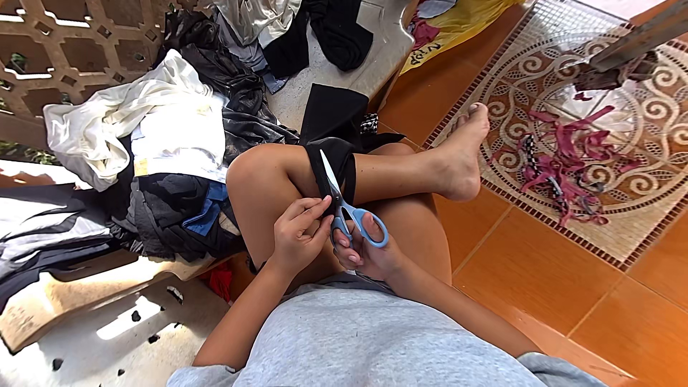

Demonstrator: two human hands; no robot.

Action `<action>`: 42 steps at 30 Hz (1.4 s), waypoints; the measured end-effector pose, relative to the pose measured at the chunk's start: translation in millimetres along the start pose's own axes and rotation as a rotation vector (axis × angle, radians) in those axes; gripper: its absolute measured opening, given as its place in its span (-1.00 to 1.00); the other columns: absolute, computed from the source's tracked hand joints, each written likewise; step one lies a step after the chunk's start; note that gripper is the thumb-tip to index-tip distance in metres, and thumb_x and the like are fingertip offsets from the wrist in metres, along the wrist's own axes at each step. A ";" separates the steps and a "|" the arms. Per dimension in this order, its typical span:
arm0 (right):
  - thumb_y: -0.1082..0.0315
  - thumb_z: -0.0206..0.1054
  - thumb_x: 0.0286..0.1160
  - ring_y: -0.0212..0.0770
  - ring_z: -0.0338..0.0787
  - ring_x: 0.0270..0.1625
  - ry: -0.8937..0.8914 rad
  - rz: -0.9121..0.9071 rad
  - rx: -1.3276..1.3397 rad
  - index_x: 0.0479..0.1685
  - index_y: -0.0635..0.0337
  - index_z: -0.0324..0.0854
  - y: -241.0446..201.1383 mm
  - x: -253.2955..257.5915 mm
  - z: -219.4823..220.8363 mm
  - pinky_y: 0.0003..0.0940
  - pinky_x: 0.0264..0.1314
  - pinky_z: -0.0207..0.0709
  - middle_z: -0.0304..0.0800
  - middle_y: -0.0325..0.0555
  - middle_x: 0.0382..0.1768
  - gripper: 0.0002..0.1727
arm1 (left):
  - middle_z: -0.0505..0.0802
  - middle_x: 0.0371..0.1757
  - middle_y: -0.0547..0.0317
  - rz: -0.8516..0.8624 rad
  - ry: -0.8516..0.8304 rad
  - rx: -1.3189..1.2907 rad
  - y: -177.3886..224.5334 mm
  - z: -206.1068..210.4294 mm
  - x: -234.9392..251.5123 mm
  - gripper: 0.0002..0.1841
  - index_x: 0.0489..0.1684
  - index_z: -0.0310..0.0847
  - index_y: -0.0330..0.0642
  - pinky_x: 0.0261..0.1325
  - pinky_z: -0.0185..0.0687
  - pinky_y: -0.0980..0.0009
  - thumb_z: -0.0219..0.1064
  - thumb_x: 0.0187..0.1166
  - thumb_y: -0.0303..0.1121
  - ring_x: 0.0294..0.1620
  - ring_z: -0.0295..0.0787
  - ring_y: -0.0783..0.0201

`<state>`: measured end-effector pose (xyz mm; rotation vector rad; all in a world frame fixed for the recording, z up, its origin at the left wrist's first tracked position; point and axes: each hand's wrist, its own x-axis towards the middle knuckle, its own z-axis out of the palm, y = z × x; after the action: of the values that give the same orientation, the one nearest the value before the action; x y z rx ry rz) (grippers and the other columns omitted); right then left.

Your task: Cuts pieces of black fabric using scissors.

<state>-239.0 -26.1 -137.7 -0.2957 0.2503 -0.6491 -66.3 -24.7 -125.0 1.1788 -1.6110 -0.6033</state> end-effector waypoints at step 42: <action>-0.47 0.29 0.33 -0.61 0.58 -0.60 -0.013 -0.014 0.004 -0.32 -0.02 0.71 -2.6 6.8 -0.7 -0.73 -0.54 0.39 0.65 -0.48 -0.57 -0.36 | 0.88 -0.14 -0.06 0.077 -0.013 -0.034 -2.6 -0.3 -1.0 -0.82 -0.10 0.85 -0.44 0.23 0.62 0.64 0.44 0.40 -0.59 0.03 0.80 0.43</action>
<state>-235.4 -32.4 -138.4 -0.2982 0.2348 -0.6613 -64.9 -24.8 -127.5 1.0853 -1.6435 -0.5874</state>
